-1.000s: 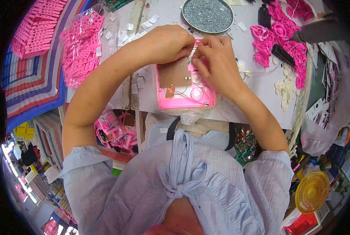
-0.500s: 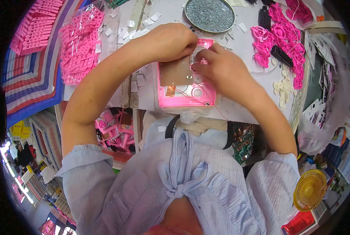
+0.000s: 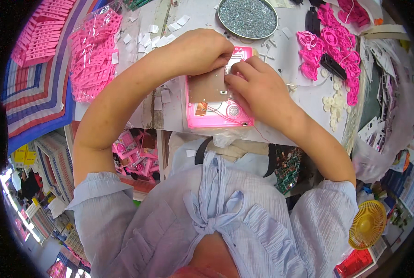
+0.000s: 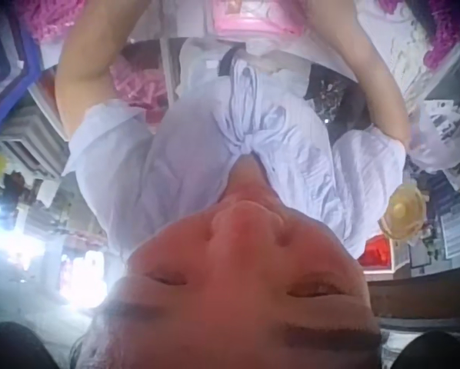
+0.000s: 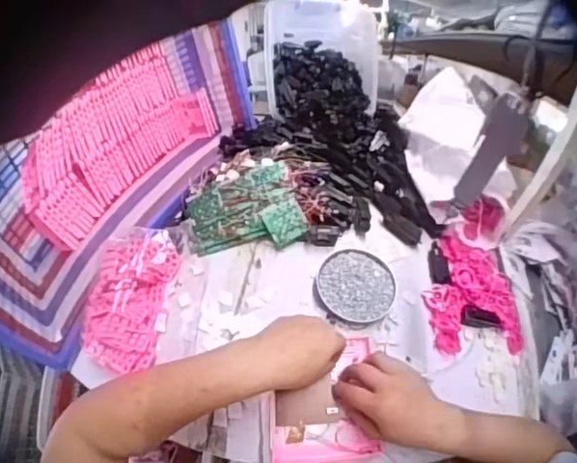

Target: The recorder is assembling an electronic toy piano, inserting a circuit board, connecting wires, and using an electric screwdriver to secure components.

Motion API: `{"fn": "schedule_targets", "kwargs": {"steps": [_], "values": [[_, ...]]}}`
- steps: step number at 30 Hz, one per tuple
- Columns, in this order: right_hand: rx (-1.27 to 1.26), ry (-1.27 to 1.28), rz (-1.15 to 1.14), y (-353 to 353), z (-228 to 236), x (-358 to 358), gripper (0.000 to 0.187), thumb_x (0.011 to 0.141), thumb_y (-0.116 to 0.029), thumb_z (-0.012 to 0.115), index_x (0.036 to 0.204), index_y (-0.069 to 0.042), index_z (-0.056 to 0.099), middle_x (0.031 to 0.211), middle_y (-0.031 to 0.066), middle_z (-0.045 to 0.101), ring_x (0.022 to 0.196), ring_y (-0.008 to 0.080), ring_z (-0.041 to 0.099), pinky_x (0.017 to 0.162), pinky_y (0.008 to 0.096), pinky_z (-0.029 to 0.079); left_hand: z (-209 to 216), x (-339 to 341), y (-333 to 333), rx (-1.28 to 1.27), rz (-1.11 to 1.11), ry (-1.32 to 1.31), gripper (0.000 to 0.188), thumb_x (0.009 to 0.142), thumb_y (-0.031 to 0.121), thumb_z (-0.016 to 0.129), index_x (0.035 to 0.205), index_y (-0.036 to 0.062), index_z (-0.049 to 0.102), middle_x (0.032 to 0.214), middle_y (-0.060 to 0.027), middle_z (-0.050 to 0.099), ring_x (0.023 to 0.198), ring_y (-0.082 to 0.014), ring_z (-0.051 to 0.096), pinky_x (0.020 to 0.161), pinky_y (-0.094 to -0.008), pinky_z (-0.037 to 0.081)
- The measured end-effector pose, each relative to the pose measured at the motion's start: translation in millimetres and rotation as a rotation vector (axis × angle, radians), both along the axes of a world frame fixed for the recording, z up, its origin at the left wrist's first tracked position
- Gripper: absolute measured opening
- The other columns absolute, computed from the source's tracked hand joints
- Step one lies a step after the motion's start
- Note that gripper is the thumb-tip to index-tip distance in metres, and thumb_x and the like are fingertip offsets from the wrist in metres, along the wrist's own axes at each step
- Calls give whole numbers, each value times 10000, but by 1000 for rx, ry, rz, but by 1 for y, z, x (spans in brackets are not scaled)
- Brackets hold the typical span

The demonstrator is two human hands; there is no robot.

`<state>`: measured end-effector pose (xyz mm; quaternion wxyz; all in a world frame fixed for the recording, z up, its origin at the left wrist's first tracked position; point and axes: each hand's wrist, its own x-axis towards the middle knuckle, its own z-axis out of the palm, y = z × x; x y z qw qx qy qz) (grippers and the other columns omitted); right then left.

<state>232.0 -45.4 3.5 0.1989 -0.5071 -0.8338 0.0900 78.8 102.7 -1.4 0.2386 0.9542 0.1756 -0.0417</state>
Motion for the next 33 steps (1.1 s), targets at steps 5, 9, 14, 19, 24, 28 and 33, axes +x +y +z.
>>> {"fn": "schedule_targets", "kwargs": {"steps": [5,9,14,19,24,28,33], "values": [[-87,-153,90,5,9,5,299,774,-95,721,1071,-92,688,1028,62,618,989,287,570,824,383,533,-5,-1,-1,10,5,-34,156,874,192,627,869,50,693,831,-162,688,842,-370,668,774,-479,522],[-211,-207,229,20,23,22,383,783,-96,723,1163,-86,672,1103,69,622,1007,301,571,842,404,536,2,-1,-2,-4,21,10,163,877,195,626,877,48,696,835,-162,689,857,-369,671,778,-480,524],[-114,-61,110,12,9,18,321,784,-134,726,1092,-61,673,1098,60,625,1020,273,575,825,384,520,-2,-1,-1,-4,11,1,163,882,192,623,882,47,697,847,-163,692,861,-371,672,781,-482,526],[-13,-151,-76,-1,-4,-4,353,793,-149,725,1122,-49,644,1076,72,610,994,275,573,815,402,487,-4,-1,-2,35,-12,-44,160,889,186,621,890,42,691,855,-164,692,859,-367,669,776,-473,529],[-4,-152,-80,-1,-2,-6,345,810,-154,714,1129,-46,639,1061,76,605,987,274,572,826,397,474,2,-19,-2,-37,96,-377,142,883,177,636,894,41,674,904,-137,686,875,-351,663,746,-454,528],[21,-165,-77,-3,-1,-7,335,827,-153,696,1136,-36,641,1064,78,605,994,274,571,814,391,478,0,-33,-10,105,35,-363,128,866,177,668,869,50,654,871,-107,650,830,-329,651,705,-428,521],[16,-176,-63,-6,-3,-5,337,840,-164,687,1142,-22,643,1061,78,609,993,269,573,829,384,486,-12,-58,-16,216,139,-442,105,859,145,692,842,56,640,808,-99,606,766,-314,625,665,-407,507]]}}
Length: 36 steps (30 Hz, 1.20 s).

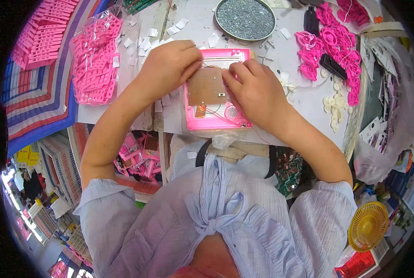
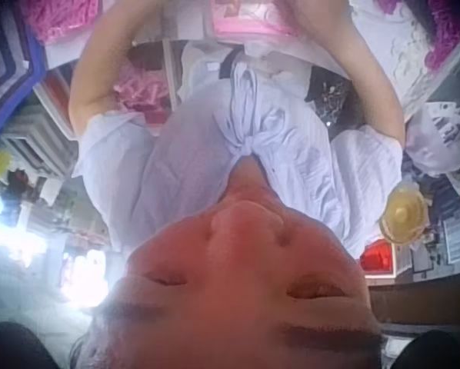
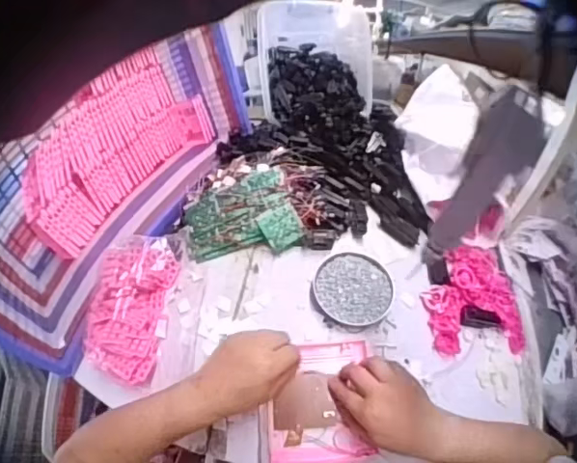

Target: The recorder is assembling an electronic toy piano, inserting a circuit board, connecting wires, and using an electric screwdriver to secure components.

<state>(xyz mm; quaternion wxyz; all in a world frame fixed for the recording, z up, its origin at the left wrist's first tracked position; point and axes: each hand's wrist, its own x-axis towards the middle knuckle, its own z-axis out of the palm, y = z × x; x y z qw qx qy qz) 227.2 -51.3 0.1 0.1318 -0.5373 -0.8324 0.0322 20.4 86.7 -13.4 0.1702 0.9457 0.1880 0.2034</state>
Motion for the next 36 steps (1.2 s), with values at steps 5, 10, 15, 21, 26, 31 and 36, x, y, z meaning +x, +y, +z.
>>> {"fn": "schedule_targets", "kwargs": {"steps": [5,10,15,21,26,31,36], "values": [[-27,56,-1,4,4,3,276,831,-160,689,1079,-39,678,1022,83,626,961,283,586,820,400,505,0,-42,-29,-111,162,-18,70,873,101,694,870,41,658,808,-93,618,723,-278,612,628,-380,485],[136,224,-24,45,8,9,217,825,-183,699,1004,-61,715,959,102,656,922,317,607,798,421,522,6,-49,-35,-462,249,-27,101,876,106,692,890,8,677,789,-89,630,694,-206,595,623,-329,471],[-32,274,-18,106,-13,-12,199,847,-213,694,990,-75,713,914,114,678,905,332,621,812,428,521,16,-42,-26,-476,266,94,149,861,143,714,901,2,685,804,-80,654,703,-196,586,635,-309,464],[64,360,48,97,2,-12,144,840,-184,728,907,-62,691,877,94,657,896,309,625,776,412,507,27,-21,-14,-332,355,-254,246,850,153,729,1048,9,705,862,-74,678,743,-158,574,664,-296,466],[164,399,-9,67,9,-5,98,840,-176,703,858,-81,691,831,74,653,834,290,642,713,415,528,12,6,-20,-539,322,-170,236,853,146,712,1041,5,725,890,-112,702,787,-191,630,730,-317,507],[192,523,-77,48,-2,0,96,819,-140,738,881,-77,701,821,78,654,766,277,647,666,389,525,3,13,-26,-537,291,-257,163,827,172,735,910,31,743,800,-105,724,701,-218,680,719,-350,495],[214,563,-127,37,-3,-6,103,812,-113,748,882,-60,695,815,83,652,763,273,649,658,379,528,1,10,-33,-392,261,-235,115,838,180,737,894,79,731,761,-38,698,648,-163,626,830,-344,386]]}}
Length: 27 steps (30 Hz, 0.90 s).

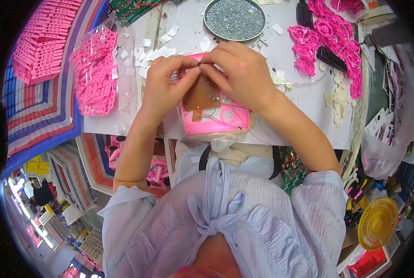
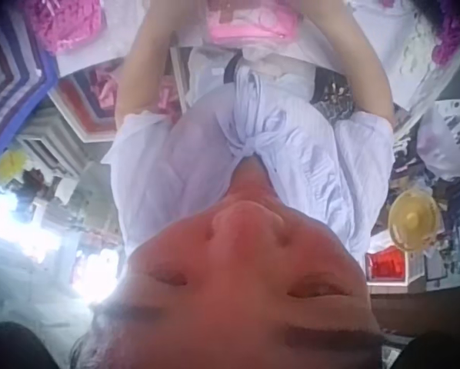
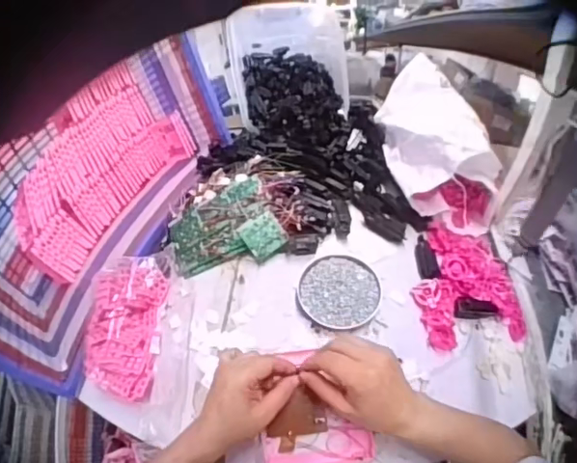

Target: The recorder is assembling an electronic toy piano, inserting a circuit board, connecting wires, and using an electric screwdriver to secure components.

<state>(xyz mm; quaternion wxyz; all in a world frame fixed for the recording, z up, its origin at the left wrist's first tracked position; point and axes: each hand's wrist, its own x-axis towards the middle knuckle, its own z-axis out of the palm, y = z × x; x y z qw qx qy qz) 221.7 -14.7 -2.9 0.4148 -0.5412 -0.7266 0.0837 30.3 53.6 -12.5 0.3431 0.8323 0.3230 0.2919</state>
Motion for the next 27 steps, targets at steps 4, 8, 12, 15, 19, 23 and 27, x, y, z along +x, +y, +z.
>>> {"fn": "schedule_targets", "kwargs": {"steps": [4,8,12,15,19,23,27], "values": [[-18,22,15,-5,-1,-1,124,811,-98,744,910,-49,689,850,99,661,779,289,649,675,377,535,1,-2,-4,36,-19,-20,73,839,158,734,882,100,722,760,-12,682,660,-157,604,853,-358,356],[-114,76,53,-15,-2,-2,228,822,-81,710,1047,-48,694,998,131,670,878,318,643,759,394,538,-4,-6,-4,157,-14,-6,67,830,139,747,885,110,721,775,-1,687,713,-164,611,853,-370,347],[-221,77,144,-18,3,8,325,832,-76,659,1154,-47,683,1112,149,656,986,333,617,853,421,524,-9,-4,-2,313,-72,-3,94,825,130,753,914,129,724,829,19,701,763,-162,613,865,-381,338],[-180,-37,101,-6,5,27,355,828,-92,644,1179,-47,675,1129,147,653,1023,340,601,888,435,514,-6,-8,-5,382,-110,29,110,831,101,736,936,129,724,849,10,707,747,-174,608,853,-375,335],[-196,-386,-284,40,-4,103,407,809,-143,678,1210,-75,660,1139,139,655,1085,348,575,917,453,507,2,-10,-13,355,-118,52,130,833,87,728,957,124,720,855,2,711,729,-176,604,847,-371,335],[-9,-615,-491,108,-32,188,400,807,-124,698,1194,-58,618,1191,165,617,1108,382,561,919,470,496,0,-14,-17,235,-94,54,104,855,88,716,956,113,718,849,-15,714,707,-184,609,867,-367,346],[-178,-699,-507,157,-52,216,351,807,-120,671,1141,-42,601,1105,192,664,1072,387,620,894,482,508,-6,-14,-17,232,-17,22,108,832,89,728,936,110,712,806,-17,701,700,-183,617,853,-369,373]]}}
